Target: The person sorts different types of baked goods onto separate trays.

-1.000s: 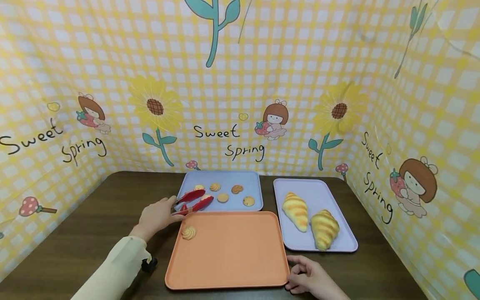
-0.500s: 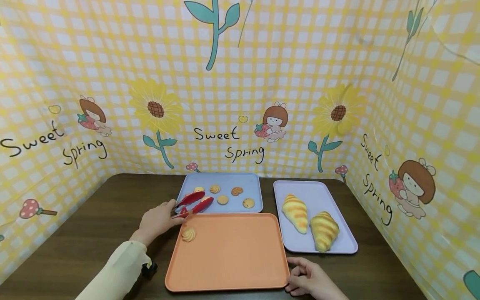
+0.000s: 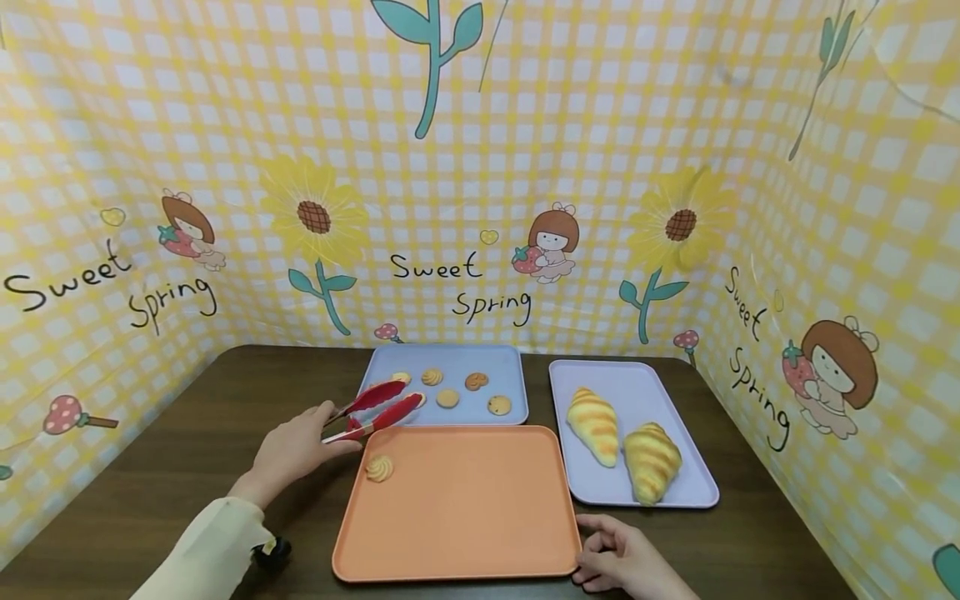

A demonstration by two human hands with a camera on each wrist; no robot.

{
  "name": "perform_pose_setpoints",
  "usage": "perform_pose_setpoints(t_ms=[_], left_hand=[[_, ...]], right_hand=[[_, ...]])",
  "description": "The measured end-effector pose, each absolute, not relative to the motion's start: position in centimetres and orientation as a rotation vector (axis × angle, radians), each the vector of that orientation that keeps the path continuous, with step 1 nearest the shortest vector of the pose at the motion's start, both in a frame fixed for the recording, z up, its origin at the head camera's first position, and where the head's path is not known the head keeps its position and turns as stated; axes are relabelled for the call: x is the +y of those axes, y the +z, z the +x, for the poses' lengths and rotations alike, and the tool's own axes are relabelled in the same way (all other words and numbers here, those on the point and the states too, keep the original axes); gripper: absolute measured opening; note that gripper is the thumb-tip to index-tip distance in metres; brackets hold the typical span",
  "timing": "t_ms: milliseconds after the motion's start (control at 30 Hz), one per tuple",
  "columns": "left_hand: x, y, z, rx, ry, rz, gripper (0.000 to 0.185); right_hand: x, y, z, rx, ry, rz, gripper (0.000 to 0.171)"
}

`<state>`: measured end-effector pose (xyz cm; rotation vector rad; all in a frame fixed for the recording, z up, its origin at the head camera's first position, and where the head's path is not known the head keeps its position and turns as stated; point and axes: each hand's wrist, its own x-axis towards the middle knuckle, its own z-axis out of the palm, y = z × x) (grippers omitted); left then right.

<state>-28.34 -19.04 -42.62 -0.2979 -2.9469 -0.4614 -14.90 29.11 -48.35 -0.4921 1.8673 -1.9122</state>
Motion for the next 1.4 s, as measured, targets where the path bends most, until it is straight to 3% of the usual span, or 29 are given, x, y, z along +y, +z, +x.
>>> perform_pose_setpoints(t_ms=[733,1000,1400], left_hand=[[-19.8,-41.6,-22.0,-2.966,-0.407,-0.457,0.060],[-19.8,-41.0,-20.7,-2.962,-0.301,-0.512,0.078],[-19.6,-40.8,-18.3,-3.006,-0.328,-0.520,0.064]], right_hand=[[29.1,-48.2,-15.1,1.900,-1.894,-0.461,0.062],[29.3,-48.1,-15.0,1.901,-1.894,-0.468,0.063],[29.2,-48.2,-14.9,1.933,-1.888,-0.442,0.061]])
